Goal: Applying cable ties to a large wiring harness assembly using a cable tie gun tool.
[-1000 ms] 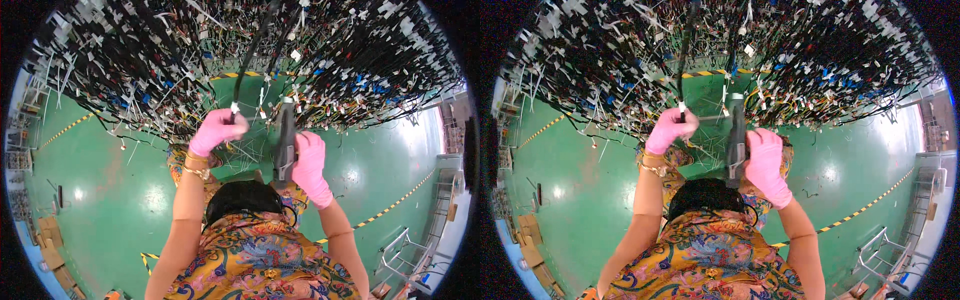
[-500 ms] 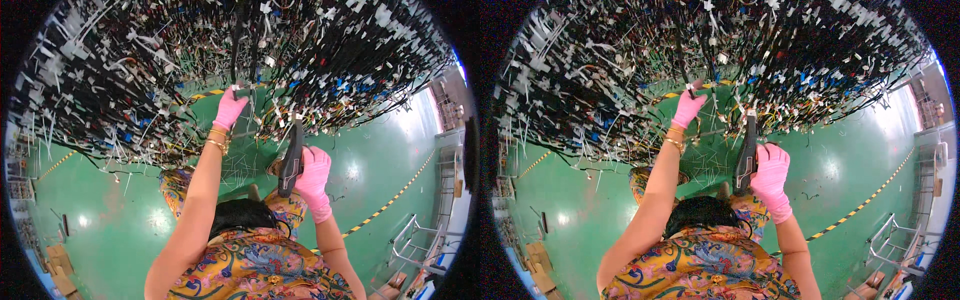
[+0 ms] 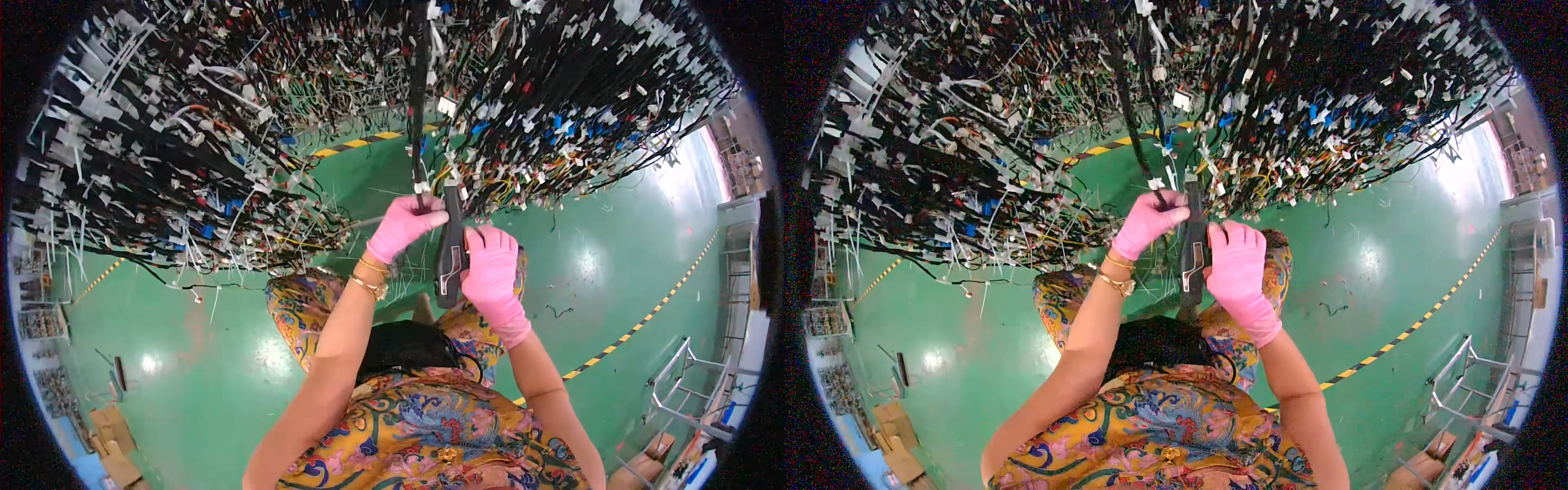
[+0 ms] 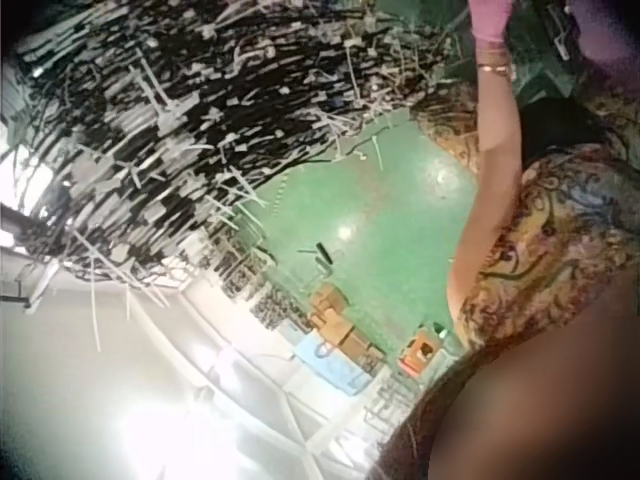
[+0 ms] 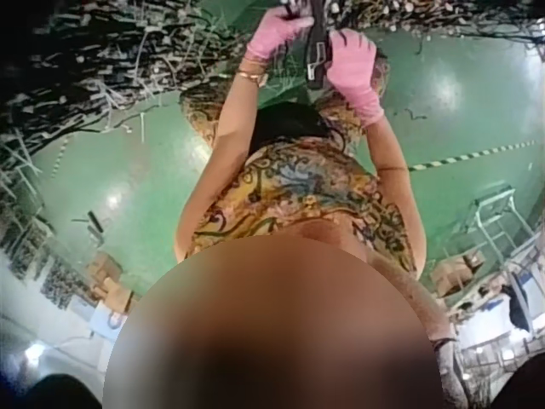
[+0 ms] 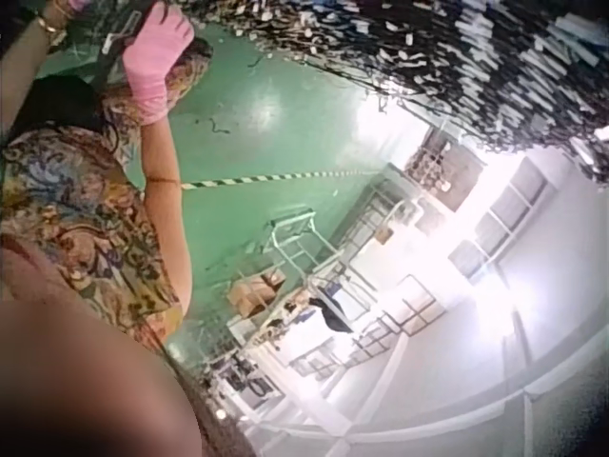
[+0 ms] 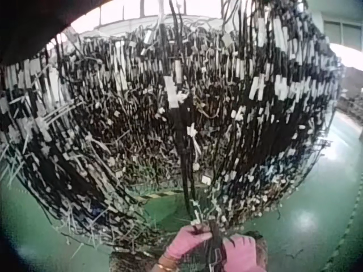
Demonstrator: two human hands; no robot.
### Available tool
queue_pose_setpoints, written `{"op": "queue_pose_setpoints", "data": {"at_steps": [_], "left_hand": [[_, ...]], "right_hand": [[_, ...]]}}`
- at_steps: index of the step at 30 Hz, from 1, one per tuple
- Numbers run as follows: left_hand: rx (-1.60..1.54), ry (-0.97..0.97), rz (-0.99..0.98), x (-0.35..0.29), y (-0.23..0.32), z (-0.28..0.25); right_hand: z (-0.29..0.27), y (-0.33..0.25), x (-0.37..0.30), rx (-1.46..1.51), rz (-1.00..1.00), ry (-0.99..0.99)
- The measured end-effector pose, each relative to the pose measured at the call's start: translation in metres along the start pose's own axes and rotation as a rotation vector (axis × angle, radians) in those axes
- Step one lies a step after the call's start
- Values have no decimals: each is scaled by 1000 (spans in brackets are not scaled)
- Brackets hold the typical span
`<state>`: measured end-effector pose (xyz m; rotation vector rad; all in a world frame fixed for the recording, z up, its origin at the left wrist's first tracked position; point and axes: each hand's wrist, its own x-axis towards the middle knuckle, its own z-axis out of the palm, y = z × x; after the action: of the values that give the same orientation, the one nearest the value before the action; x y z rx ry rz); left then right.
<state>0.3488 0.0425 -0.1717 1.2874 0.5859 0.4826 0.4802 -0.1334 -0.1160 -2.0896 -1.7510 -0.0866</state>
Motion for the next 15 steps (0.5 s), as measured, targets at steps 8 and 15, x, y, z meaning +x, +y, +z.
{"op": "queue_pose_setpoints", "data": {"at_steps": [8, 15], "left_hand": [[-135, 291, 191, -1, -11, -33], [117, 147, 55, 83, -6, -72]], "right_hand": [[6, 31, -22, 507, 291, 221], [-3, 34, -50, 1638, 538, 110]]}}
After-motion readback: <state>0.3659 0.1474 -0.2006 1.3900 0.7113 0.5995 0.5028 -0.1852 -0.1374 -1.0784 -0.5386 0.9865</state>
